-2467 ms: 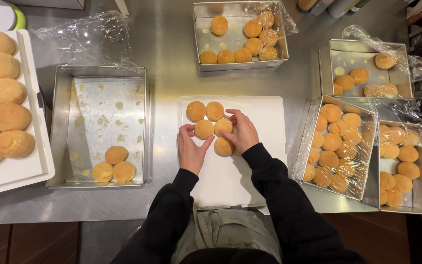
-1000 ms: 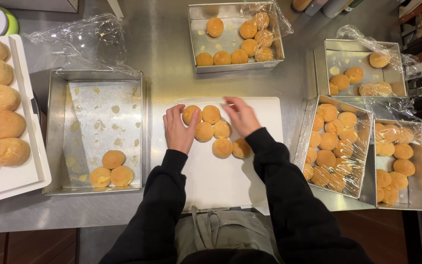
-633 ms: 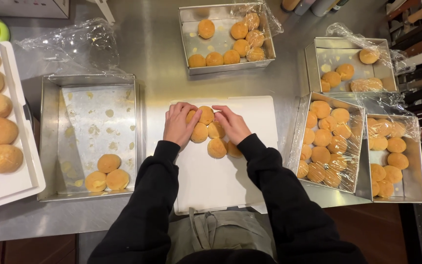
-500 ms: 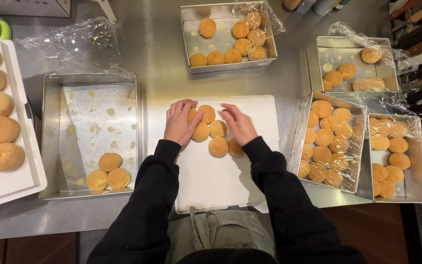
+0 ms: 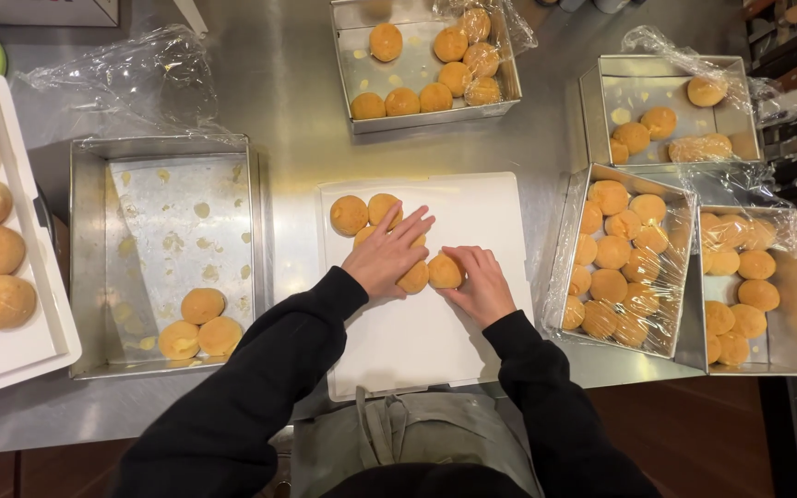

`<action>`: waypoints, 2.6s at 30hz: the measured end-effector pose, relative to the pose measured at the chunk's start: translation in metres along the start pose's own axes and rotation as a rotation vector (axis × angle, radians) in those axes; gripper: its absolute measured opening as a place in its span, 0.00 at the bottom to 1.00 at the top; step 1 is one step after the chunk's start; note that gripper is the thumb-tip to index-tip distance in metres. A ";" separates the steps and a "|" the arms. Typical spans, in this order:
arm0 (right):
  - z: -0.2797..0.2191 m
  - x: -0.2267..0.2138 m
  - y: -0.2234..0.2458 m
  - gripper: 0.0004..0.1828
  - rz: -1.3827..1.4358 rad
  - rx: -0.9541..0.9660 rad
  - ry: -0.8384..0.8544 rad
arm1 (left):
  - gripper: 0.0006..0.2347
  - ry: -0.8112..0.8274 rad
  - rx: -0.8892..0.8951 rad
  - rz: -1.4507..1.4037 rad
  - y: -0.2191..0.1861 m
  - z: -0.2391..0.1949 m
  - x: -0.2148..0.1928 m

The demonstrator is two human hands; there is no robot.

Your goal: Arrange small round pastries on a white tray in a specific pattern

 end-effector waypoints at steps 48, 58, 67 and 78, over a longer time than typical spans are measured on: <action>-0.027 0.031 0.015 0.45 0.316 0.108 -0.324 | 0.17 -0.598 -0.925 -1.231 -0.092 -0.068 0.021; -0.058 -0.003 0.012 0.38 0.326 0.032 -0.454 | 0.18 -0.936 -0.693 -1.148 -0.094 -0.086 -0.061; -0.118 -0.100 -0.034 0.17 0.288 -0.103 -0.802 | 0.17 -0.789 -0.558 -1.113 -0.160 0.004 -0.080; -0.176 -0.205 -0.148 0.12 0.165 0.047 -1.006 | 0.14 -0.792 -0.552 -0.912 -0.177 0.091 -0.072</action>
Point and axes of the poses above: each hand's wrist, its own z-axis towards the middle knuckle, its own x-axis out of the palm, y = z × x, the point moved 1 cm from there along z, towards the middle knuckle, and after that the axes turned 4 degrees about -x, right-handed, at the moved point
